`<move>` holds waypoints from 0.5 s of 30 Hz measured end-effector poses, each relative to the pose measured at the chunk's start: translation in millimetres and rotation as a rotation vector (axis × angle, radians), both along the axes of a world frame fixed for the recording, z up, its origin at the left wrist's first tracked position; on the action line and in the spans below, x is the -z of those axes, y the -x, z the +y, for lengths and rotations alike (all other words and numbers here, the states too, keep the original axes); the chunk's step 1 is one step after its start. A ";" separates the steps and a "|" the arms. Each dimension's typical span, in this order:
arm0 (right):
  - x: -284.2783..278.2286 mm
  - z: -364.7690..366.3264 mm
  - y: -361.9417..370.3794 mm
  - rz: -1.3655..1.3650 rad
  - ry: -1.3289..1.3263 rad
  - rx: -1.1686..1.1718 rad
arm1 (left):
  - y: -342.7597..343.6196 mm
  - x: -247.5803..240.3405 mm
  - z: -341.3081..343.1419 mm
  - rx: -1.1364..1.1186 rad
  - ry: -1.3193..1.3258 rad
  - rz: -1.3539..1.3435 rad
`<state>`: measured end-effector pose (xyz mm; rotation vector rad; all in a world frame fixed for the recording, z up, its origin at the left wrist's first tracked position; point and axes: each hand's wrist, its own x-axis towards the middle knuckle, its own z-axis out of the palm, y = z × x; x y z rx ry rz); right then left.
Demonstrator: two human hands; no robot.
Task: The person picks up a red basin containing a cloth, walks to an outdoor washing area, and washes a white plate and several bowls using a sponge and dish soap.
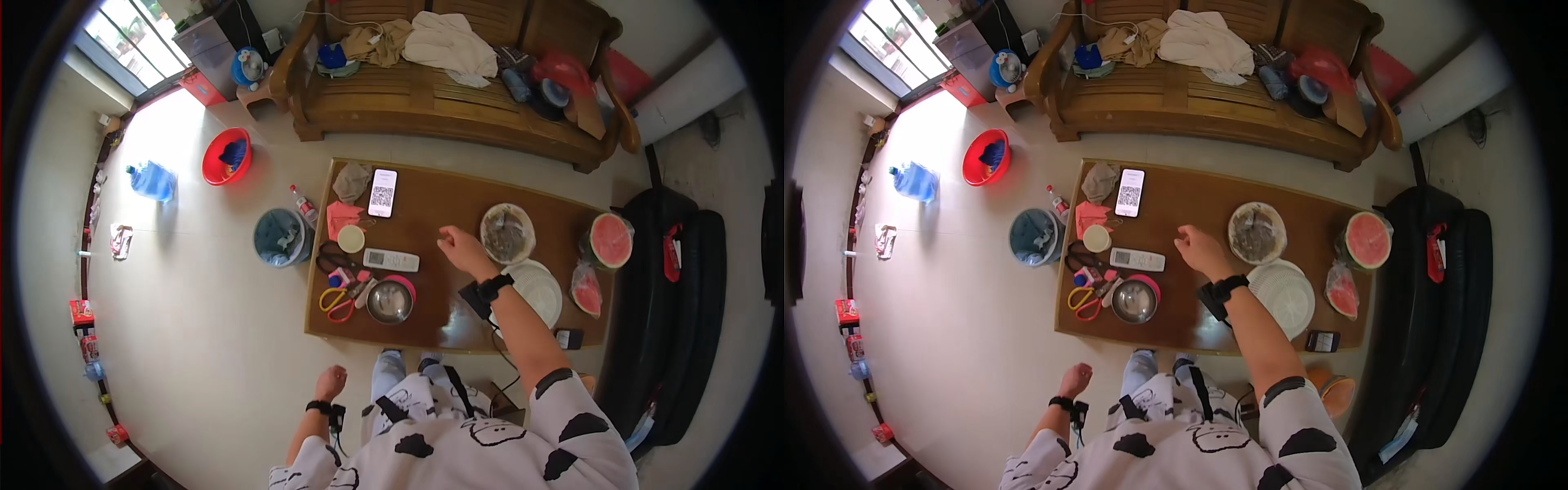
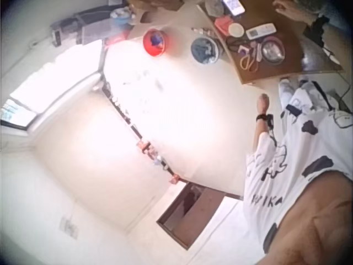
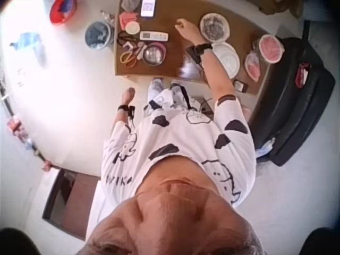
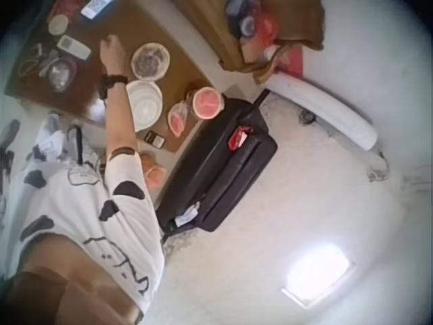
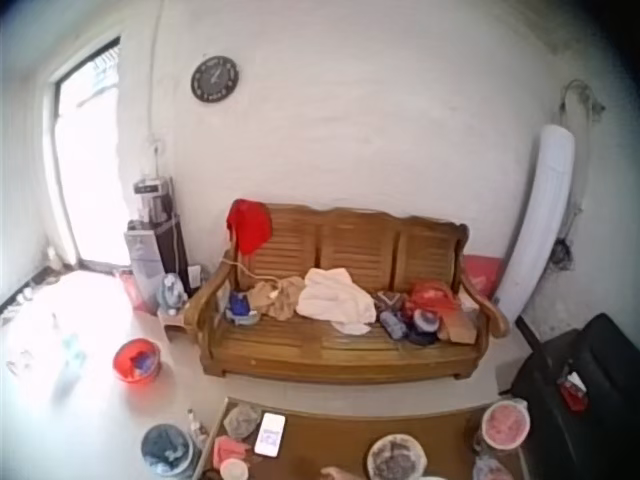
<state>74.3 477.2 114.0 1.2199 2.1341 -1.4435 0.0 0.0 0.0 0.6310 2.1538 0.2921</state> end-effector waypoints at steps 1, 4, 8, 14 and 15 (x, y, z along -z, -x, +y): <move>9.9 -1.2 4.5 0.037 -0.169 -0.072 | -14.3 -0.9 -9.3 -0.039 0.042 -0.046; 44.2 23.0 70.7 0.120 -0.478 -0.176 | 28.5 1.6 -5.0 -0.037 0.076 -0.036; 99.8 55.7 135.8 0.294 -0.780 -0.321 | 36.4 27.7 4.4 -0.126 0.055 -0.080; 117.4 69.0 202.9 0.145 -0.694 -0.548 | 32.2 50.9 -17.5 -0.195 0.135 -0.188; 124.3 71.0 209.0 0.132 -0.687 -0.574 | 32.7 52.6 -20.9 -0.195 0.134 -0.195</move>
